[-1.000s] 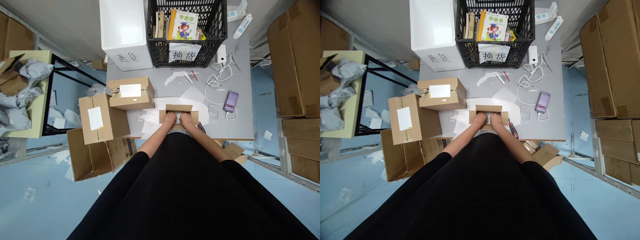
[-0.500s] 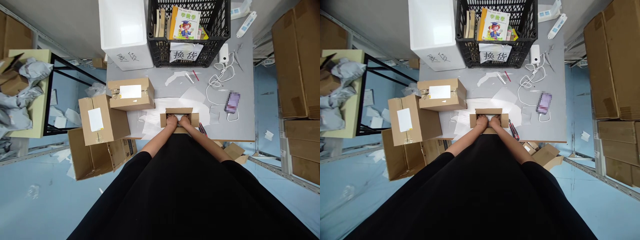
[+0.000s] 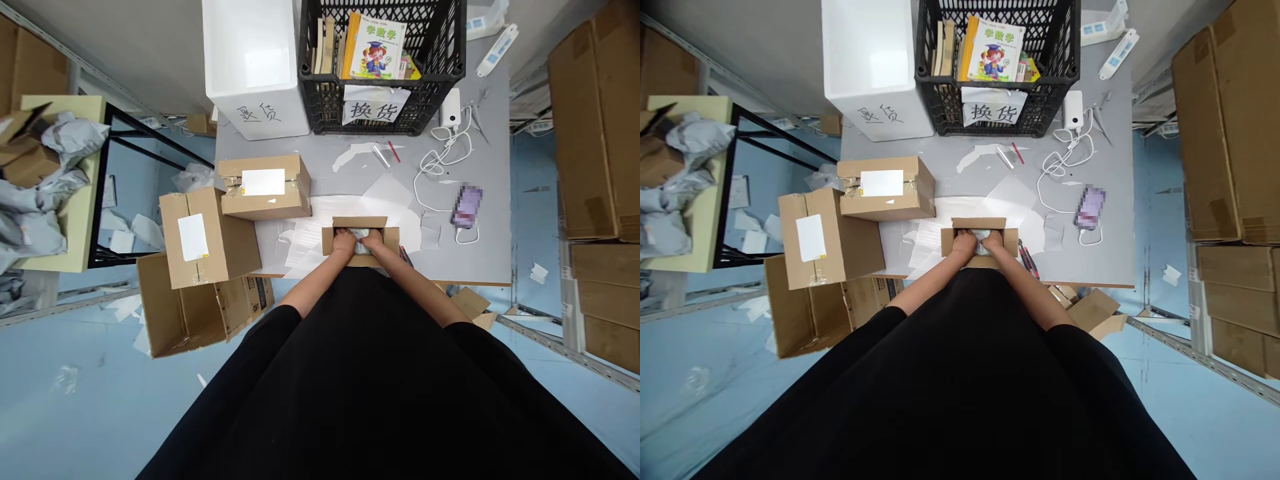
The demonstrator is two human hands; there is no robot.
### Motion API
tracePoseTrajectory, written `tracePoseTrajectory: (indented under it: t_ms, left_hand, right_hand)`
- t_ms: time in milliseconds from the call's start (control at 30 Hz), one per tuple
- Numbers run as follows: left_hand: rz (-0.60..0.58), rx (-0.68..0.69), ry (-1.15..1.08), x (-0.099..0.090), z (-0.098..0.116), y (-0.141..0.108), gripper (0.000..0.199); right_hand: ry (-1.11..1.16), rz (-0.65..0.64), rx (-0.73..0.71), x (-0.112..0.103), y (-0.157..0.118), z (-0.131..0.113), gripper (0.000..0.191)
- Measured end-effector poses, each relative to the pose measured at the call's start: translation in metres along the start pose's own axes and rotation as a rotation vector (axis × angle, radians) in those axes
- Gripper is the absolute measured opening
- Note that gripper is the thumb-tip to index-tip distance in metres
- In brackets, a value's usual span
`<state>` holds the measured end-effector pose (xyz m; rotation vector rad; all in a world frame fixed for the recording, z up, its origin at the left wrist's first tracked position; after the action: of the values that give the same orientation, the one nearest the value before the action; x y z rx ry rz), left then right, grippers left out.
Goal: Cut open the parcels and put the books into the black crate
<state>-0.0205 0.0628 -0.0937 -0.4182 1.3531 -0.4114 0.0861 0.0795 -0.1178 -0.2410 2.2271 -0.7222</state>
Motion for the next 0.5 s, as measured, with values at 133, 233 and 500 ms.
tracePoseTrajectory:
  t_ms: [133, 233, 500]
  left_hand:
    - [0.054, 0.050, 0.028, -0.014, -0.003, -0.006, 0.038]
    - [0.145, 0.089, 0.052, -0.030, -0.005, -0.014, 0.036]
    - [0.283, 0.294, -0.065, -0.057, -0.003, -0.022, 0.043]
  right_hand:
    - [-0.023, -0.018, -0.021, -0.009, -0.009, -0.007, 0.055]
    - [0.023, 0.004, -0.123, -0.024, -0.016, -0.024, 0.049]
    - [0.395, -0.122, -0.203, -0.049, -0.016, -0.044, 0.035]
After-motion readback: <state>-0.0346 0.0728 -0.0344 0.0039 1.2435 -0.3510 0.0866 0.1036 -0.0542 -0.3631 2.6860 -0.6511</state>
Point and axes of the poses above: each hand's wrist, its own y-axis towards the middle knuckle, its own x-axis out of the palm, z = x × y, the point moved 8 cm from there along y, towards the middle knuckle, and after that the axes turned 2 degrees about z, right-handed, at the moved point
